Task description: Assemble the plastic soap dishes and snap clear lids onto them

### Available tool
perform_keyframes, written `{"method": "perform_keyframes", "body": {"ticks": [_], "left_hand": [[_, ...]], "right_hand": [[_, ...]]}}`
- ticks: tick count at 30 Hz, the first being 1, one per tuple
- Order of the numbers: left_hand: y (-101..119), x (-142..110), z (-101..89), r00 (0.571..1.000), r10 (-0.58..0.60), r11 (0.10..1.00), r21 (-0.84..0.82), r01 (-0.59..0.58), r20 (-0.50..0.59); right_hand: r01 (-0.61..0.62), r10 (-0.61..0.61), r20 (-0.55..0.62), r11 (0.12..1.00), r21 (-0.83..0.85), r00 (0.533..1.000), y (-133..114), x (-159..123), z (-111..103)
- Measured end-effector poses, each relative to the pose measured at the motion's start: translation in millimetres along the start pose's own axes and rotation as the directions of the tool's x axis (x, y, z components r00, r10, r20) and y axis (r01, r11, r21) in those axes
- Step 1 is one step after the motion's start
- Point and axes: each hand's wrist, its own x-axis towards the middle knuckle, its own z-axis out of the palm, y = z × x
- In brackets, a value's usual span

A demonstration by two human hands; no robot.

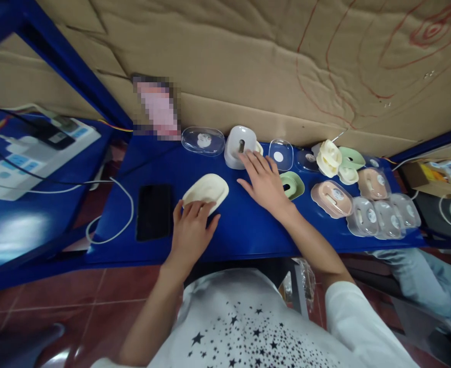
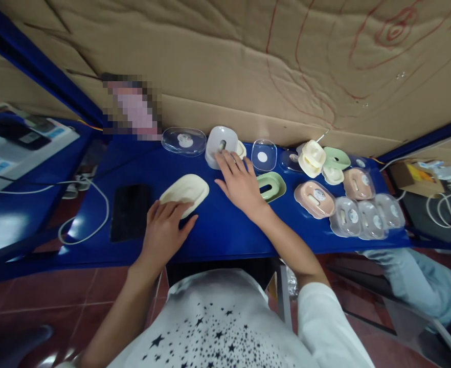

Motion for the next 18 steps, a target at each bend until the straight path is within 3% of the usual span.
{"method": "perform_keyframes", "body": {"ticks": [4, 8, 12, 14, 16, 18], "left_hand": [[4, -24, -3.3, 1.000, -0.007, 0.999, -0.054, 0.006, -0.020], [-1, -30, -4.0, 1.000, -0.013, 0.995, -0.103, 0.010, -0.026], [-12, -16, -0.2, 0.999, -0.021, 0.994, -0.104, 0.018, -0.027], [-18, -8, 1.4, 0.999, -0.033, 0.995, -0.093, 0.031, -0.021], [-21, -1, 1.0, 0.998, -0.053, 0.995, -0.085, 0.052, -0.013], [-20, 5, -1.1, 0.998, -0.069, 0.994, -0.091, 0.068, -0.013]], "right_hand": [[-0.066, 0.059, 0.090, 0.995, 0.078, 0.994, 12, 37, 17], [-0.079, 0.077, 0.016, 0.969, 0.233, 0.997, 33, 33, 6], [-0.081, 0.108, -0.098, 0.964, 0.251, 0.989, 26, -24, -26], [0.016, 0.022, -0.132, 0.960, 0.280, 0.991, 9, -67, -39], [0.153, -0.126, -0.107, 0.943, 0.295, 0.986, -11, -111, -45], [0.176, -0.190, 0.021, 0.940, 0.292, 0.982, -26, -150, -46]]}}
